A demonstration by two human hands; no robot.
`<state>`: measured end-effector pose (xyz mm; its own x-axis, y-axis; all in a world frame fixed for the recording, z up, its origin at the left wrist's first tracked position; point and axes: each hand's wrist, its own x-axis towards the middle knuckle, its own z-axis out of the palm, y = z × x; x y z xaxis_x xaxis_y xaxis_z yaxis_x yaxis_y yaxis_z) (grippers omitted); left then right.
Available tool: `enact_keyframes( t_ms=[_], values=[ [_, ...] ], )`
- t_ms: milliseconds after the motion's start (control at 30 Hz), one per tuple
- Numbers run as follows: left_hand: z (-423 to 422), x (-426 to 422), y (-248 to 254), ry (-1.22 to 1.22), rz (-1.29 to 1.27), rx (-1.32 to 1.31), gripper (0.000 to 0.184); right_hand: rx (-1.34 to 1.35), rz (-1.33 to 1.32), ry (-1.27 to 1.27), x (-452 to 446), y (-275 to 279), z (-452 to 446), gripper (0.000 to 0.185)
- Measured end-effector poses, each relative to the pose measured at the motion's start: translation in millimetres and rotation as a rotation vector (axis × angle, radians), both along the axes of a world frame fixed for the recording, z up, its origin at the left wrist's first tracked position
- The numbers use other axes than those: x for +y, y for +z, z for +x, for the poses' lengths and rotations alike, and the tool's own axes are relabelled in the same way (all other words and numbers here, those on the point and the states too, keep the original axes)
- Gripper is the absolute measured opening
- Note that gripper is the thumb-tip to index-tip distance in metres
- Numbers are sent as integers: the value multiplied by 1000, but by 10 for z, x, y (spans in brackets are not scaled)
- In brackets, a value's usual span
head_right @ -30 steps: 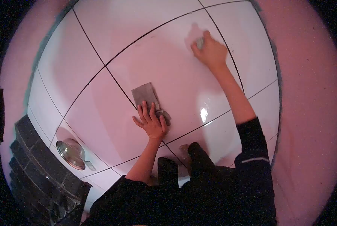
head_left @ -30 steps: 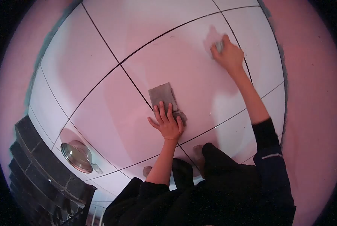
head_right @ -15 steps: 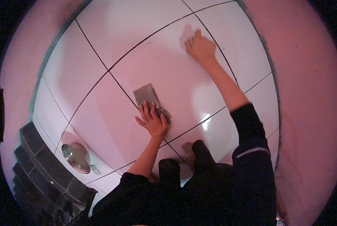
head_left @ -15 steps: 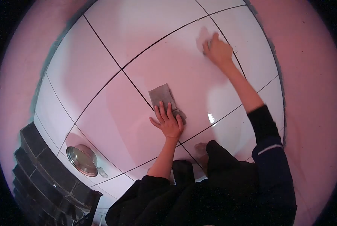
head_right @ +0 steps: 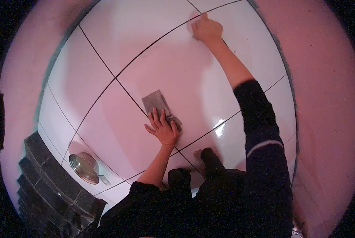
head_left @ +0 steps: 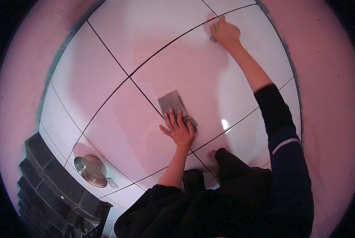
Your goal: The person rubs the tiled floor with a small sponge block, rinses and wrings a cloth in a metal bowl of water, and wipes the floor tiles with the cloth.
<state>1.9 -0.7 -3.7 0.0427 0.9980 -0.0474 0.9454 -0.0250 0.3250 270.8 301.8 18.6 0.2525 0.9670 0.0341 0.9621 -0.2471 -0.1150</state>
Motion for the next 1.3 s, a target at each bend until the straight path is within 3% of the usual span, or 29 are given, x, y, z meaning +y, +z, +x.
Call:
enact_keyframes(
  t_ms=[167, 267, 333, 567, 600, 833, 933, 1000, 1200, 1300],
  values=[
    [2, 26, 23, 2, 3, -26, 58, -48, -245, 27, -1536, 170, 203, 45],
    [16, 5, 28, 3, 4, -13, 58, -16, -239, 15, -1679, 121, 263, 46],
    [15, -2, 9, -15, -6, 1, 57, -29, -45, 37, -1375, -49, 290, 45],
    [9, 17, -37, -23, 5, 32, 59, -26, 58, -22, 134, -16, 195, 42],
    [-4, -6, -30, -21, -3, 40, 59, 74, 11, -16, 48, -11, 199, 42],
    [21, 11, 3, 19, 9, 0, 55, -25, -162, 91, -1944, 173, 218, 38],
    [24, 19, -1, 4, 28, 8, 55, 14, -302, 41, -1918, 213, 164, 40],
    [13, 6, 3, -12, 4, 34, 58, 7, -163, 72, -1687, 104, 159, 40],
    [34, 12, 6, -2, 15, 43, 58, 64, -100, 33, -459, 56, 202, 41],
    [22, 2, -4, -7, 17, 21, 58, 82, -78, 30, -478, 65, 154, 41]
  ],
)
